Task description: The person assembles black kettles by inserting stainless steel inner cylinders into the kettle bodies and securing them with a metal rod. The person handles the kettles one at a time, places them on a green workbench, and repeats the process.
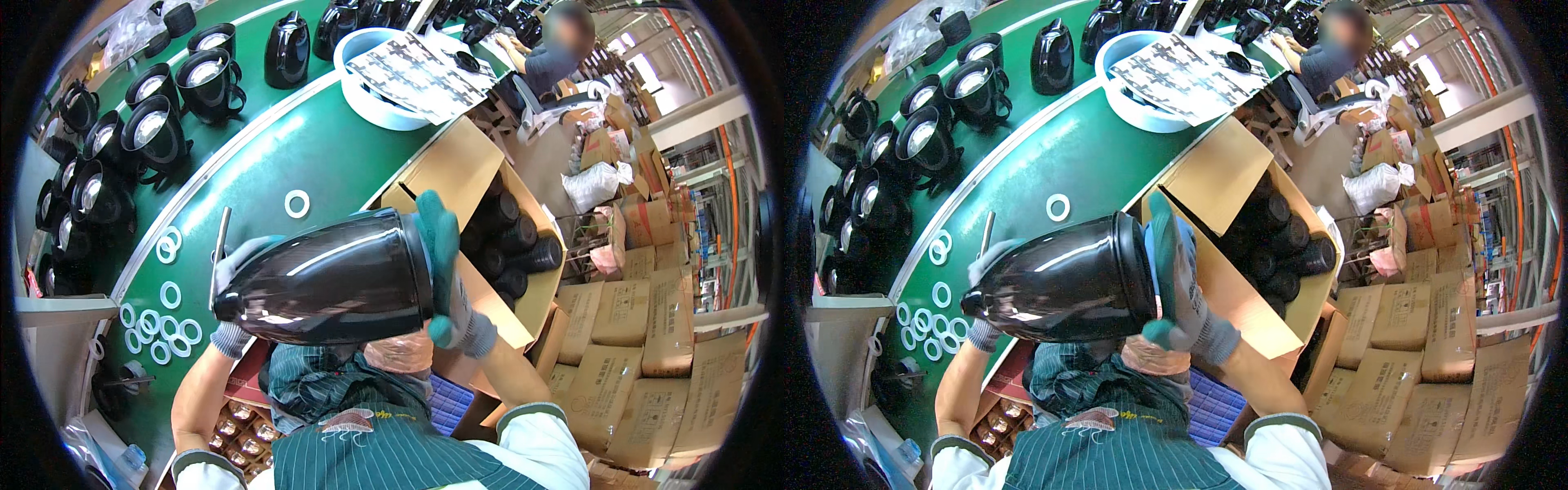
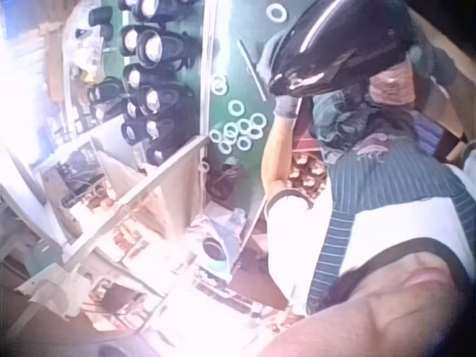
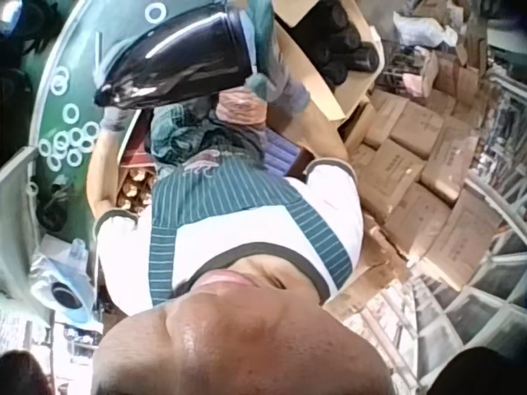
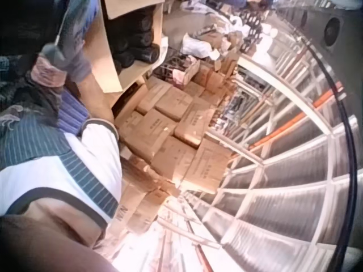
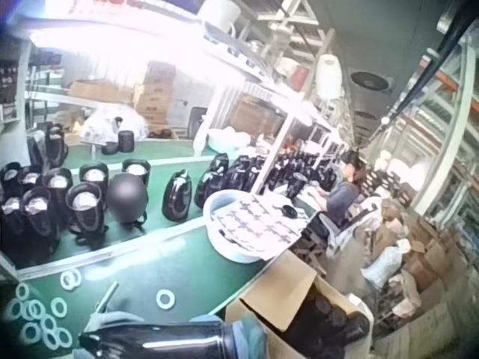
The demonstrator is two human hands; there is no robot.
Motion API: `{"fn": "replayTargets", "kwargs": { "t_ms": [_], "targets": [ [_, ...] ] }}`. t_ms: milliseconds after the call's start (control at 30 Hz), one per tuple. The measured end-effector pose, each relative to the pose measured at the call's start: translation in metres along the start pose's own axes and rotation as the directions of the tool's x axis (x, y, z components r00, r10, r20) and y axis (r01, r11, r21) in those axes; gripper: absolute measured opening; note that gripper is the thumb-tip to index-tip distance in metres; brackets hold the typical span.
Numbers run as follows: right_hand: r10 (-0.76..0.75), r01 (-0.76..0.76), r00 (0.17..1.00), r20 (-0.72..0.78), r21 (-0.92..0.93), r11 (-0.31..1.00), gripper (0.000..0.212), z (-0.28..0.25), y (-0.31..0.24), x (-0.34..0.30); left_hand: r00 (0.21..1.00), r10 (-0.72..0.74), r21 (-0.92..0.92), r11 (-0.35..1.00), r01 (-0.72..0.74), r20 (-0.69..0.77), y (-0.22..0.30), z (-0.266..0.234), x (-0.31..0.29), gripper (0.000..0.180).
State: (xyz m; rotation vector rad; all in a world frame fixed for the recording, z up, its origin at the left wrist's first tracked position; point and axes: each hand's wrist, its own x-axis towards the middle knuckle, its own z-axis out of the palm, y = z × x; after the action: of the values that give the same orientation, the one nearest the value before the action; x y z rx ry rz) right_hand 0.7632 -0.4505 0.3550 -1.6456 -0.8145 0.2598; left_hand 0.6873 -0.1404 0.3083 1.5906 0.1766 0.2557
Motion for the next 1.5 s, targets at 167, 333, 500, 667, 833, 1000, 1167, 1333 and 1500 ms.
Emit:
{"fn": "replayTargets", "kwargs": {
  "t_ms": [167, 333, 500, 667, 833, 1000, 1167, 1333, 1500],
  "targets": [
    [0.251, -0.196, 0.964, -0.083, 0.414, 0.889, 0.084, 0.008, -0.025, 0.015, 0.910, 0.402, 0.393, 0.825, -0.406, 0.096, 0.025, 0.006, 0.001, 0.039],
    [0.051, -0.048, 0.998, -0.035, 0.088, 0.995, 0.071, -0.005, 0.014, -0.005, 0.691, 0.668, 0.580, 0.458, -0.674, 0.276, 0.061, 0.002, 0.010, 0.032],
    [-0.370, 0.367, 0.929, -0.011, -0.082, 0.926, 0.100, -0.008, 0.004, 0.007, 0.952, 0.230, 0.233, 0.933, -0.275, 0.203, -0.026, -0.007, 0.002, 0.044],
    [0.033, 0.068, 0.980, -0.194, 0.495, 0.866, 0.080, -0.005, -0.001, -0.002, 0.861, 0.485, 0.509, 0.707, -0.491, 0.157, 0.058, 0.032, 0.005, 0.035],
    [-0.090, 0.130, 0.976, -0.197, 0.201, 0.971, 0.078, -0.028, -0.025, 0.000, 0.834, 0.521, 0.517, 0.671, -0.532, 0.183, 0.049, 0.033, 0.015, 0.040],
    [-0.415, 0.422, 0.888, -0.199, -0.008, 0.906, 0.091, -0.036, 0.007, -0.016, 0.978, 0.198, 0.317, 0.926, -0.206, 0.058, 0.012, 0.043, 0.010, 0.048],
    [0.020, 0.136, 0.965, -0.260, 0.570, 0.810, 0.081, -0.026, 0.004, -0.044, 0.953, 0.285, 0.425, 0.854, -0.299, 0.098, 0.023, 0.059, 0.011, 0.056],
    [0.084, 0.041, 0.957, -0.279, 0.415, 0.909, 0.067, -0.053, 0.012, -0.035, 0.998, 0.062, 0.399, 0.915, -0.057, -0.001, -0.012, 0.050, -0.015, 0.065],
    [0.184, -0.158, 0.983, 0.017, 0.596, 0.788, 0.091, -0.094, 0.049, -0.032, 0.546, 0.220, 0.487, 0.273, -0.830, 0.808, -0.016, 0.062, -0.020, 0.066]
  ]
}}
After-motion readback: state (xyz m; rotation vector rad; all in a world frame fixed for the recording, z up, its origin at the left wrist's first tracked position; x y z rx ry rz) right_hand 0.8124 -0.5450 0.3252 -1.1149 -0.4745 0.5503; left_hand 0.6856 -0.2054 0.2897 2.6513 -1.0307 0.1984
